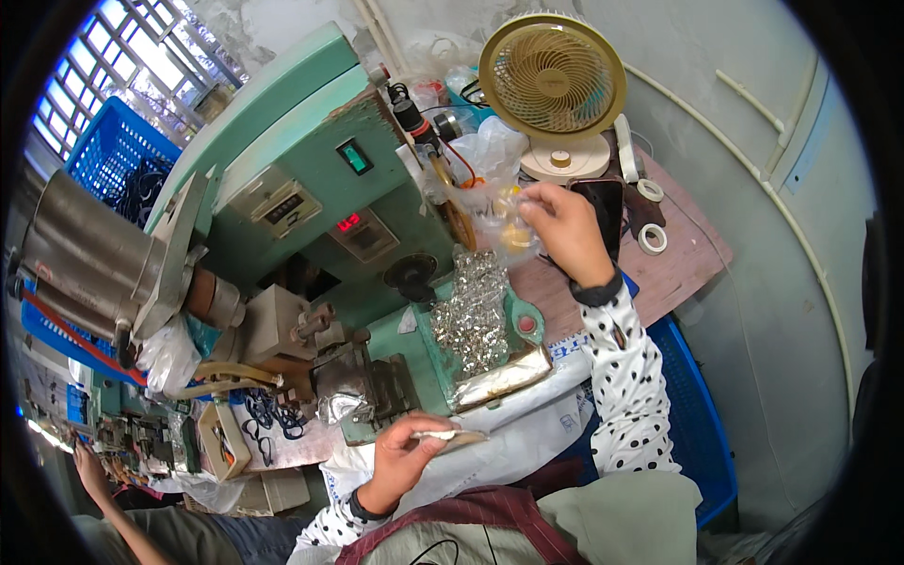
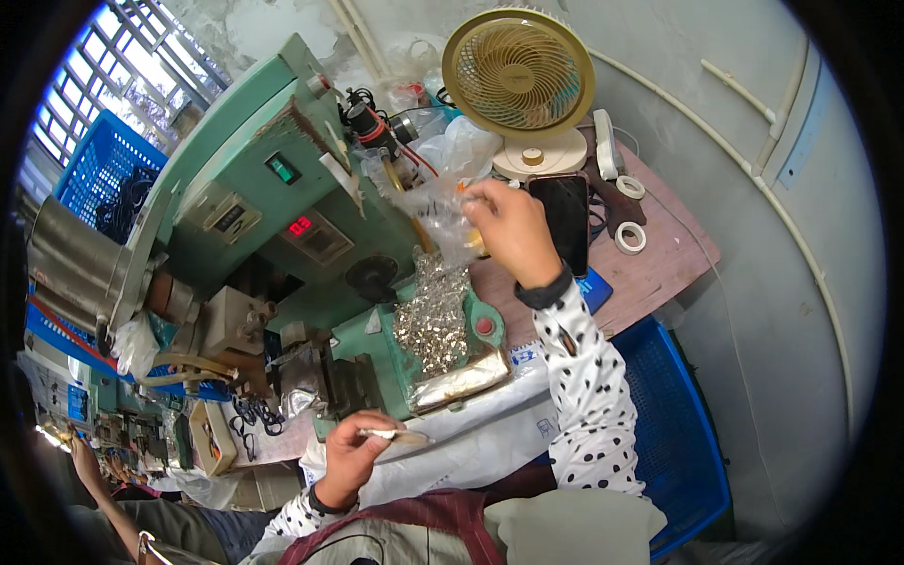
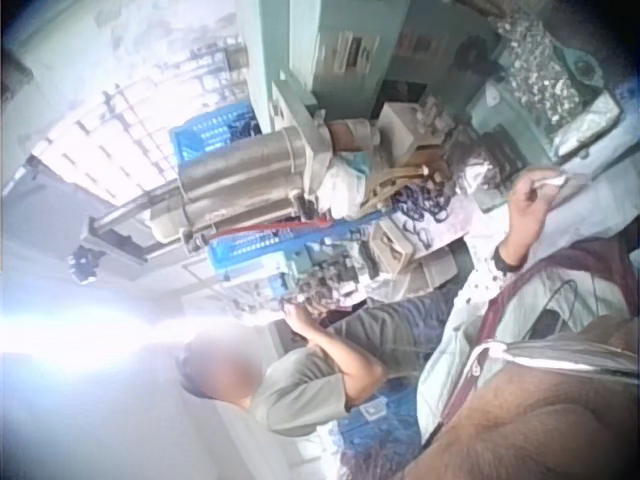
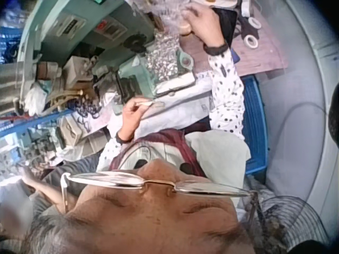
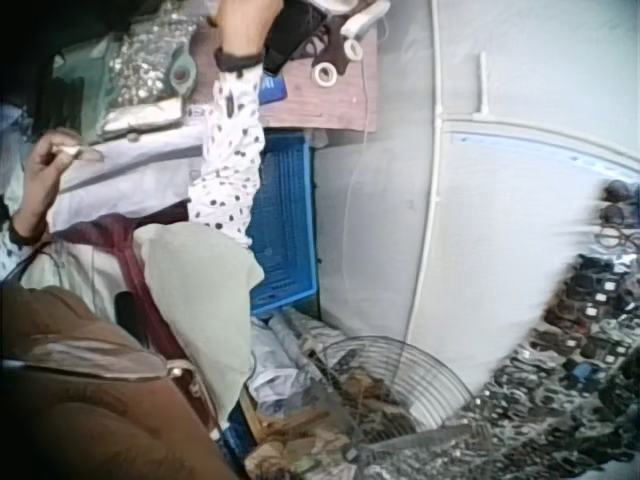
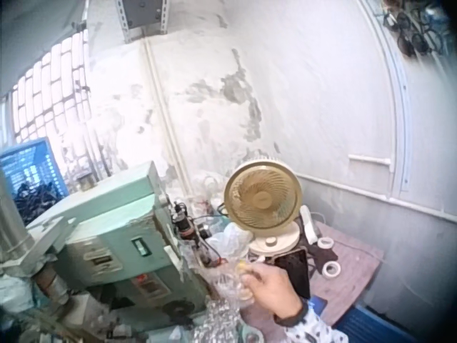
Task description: The person picks black cable pieces from a pile, places them into a press machine, and attaches small metal components to the cable ends. The person repeats this process continuously, moving finished cables to a nearby pile.
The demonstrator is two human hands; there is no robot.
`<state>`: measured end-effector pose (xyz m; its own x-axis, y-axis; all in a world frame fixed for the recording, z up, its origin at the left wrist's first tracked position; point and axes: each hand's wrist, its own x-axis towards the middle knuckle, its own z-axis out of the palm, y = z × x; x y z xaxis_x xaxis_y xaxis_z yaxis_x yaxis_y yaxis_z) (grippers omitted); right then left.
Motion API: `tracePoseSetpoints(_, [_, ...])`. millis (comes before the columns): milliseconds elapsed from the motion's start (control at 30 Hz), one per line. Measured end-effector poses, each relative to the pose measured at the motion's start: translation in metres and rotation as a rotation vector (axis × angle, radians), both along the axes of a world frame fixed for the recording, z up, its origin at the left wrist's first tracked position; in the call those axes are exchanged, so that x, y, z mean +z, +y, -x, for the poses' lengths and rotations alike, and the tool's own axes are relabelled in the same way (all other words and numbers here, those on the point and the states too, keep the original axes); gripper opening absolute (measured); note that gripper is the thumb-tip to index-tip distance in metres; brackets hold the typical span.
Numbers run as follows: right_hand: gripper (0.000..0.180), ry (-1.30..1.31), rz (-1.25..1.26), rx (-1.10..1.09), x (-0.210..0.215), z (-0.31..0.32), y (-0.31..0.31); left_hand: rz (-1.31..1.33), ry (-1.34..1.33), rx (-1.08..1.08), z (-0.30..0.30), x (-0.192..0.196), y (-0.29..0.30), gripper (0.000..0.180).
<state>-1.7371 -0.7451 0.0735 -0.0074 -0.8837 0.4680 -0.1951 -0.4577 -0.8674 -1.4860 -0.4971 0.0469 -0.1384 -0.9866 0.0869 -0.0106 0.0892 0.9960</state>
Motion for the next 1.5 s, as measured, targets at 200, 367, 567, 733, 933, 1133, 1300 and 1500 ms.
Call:
tracePoseSetpoints(200, [0.019, -0.092, -0.197, 0.181, -0.005, -0.001, 0.062, 0.151, 0.186, 0.059, 0.027, 0.024, -0.041, 0.017])
tracePoseSetpoints(367, [0.013, 0.001, -0.043, 0.371, -0.018, -0.045, 0.132, -0.100, 0.557, 0.126, 0.027, 0.013, -0.042, 0.017])
tracePoseSetpoints(567, [0.016, 0.064, -0.013, 0.065, 0.002, -0.032, 0.031, -0.088, 0.399, 0.290, 0.016, 0.009, -0.012, 0.018])
tracePoseSetpoints(733, [0.027, 0.180, 0.091, 0.041, -0.023, -0.073, -0.090, -0.169, 0.331, 0.233, 0.025, 0.002, -0.002, 0.017])
tracePoseSetpoints(933, [0.023, 0.502, -0.038, -0.035, -0.032, -0.080, -0.107, -0.208, 0.336, 0.228, 0.015, -0.003, 0.005, 0.017])
tracePoseSetpoints(1133, [0.029, 0.429, 0.006, -0.135, -0.020, -0.020, -0.046, -0.196, 0.382, 0.210, 0.010, -0.008, 0.006, 0.022])
tracePoseSetpoints(1300, [0.016, -0.416, -0.383, 0.331, -0.004, -0.007, 0.061, -0.097, 0.740, -0.001, 0.003, -0.004, 0.008, 0.021])
tracePoseSetpoints(1500, [0.012, -0.209, -0.224, 0.291, -0.019, -0.053, 0.162, -0.099, 0.849, 0.037, -0.001, 0.005, 0.012, 0.052])
